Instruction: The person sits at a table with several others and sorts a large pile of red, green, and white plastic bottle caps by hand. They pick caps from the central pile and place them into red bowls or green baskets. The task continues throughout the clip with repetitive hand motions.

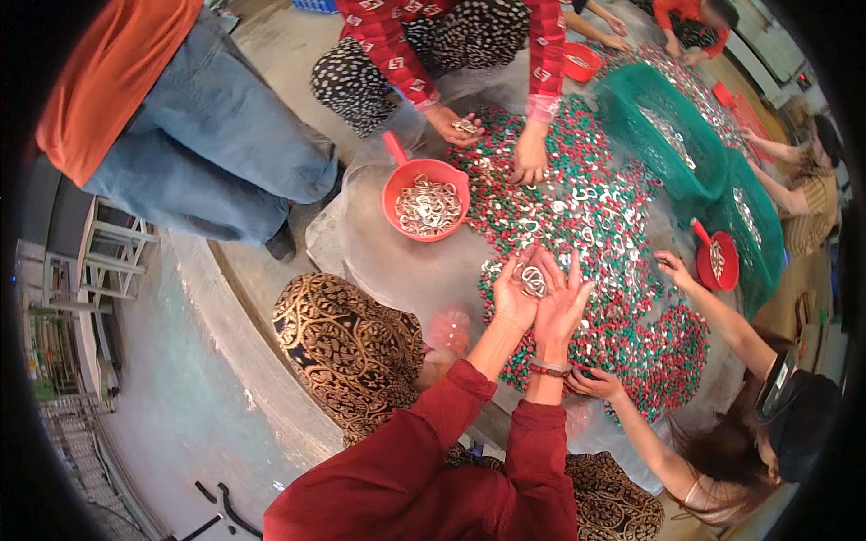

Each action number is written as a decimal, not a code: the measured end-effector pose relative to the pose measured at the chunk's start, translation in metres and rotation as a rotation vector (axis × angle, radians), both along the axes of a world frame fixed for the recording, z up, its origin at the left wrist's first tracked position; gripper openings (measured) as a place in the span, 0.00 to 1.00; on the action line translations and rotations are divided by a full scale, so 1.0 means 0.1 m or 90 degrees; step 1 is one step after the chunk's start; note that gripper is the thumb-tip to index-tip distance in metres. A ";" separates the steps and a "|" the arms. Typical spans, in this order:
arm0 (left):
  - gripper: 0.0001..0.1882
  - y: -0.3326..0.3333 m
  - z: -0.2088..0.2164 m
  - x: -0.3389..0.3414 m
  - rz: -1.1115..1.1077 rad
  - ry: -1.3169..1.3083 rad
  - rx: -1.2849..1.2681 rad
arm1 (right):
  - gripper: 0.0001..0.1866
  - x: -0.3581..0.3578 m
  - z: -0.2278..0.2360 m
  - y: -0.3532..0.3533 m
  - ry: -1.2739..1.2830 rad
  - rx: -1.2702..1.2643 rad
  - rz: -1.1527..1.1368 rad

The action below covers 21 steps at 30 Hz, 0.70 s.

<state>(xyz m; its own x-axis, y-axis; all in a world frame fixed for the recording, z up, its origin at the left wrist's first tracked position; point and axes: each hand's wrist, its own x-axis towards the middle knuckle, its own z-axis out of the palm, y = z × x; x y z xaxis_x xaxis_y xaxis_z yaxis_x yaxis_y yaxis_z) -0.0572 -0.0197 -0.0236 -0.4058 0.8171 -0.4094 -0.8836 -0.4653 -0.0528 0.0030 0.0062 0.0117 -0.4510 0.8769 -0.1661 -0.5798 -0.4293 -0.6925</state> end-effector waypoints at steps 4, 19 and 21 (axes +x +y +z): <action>0.17 -0.03 -0.32 0.02 -0.003 -0.118 0.027 | 0.39 -0.10 0.25 -0.14 -0.140 0.224 0.041; 0.10 0.01 -0.41 -2.14 0.309 0.313 -0.379 | 0.37 1.08 -0.22 -0.19 -0.265 0.028 -0.095; 0.11 -0.03 -0.47 -2.35 0.314 0.460 -0.495 | 0.37 1.40 -0.41 -0.16 -0.211 -0.033 -0.139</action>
<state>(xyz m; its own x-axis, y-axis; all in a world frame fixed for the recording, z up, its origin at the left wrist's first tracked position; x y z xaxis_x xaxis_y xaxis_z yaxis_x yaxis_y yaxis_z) -0.2917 -0.0225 -0.0703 -0.9519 0.1368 -0.2742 -0.3063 -0.4516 0.8380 0.1429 -0.0101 -0.0294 -0.1696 0.9328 -0.3181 -0.4093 -0.3603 -0.8382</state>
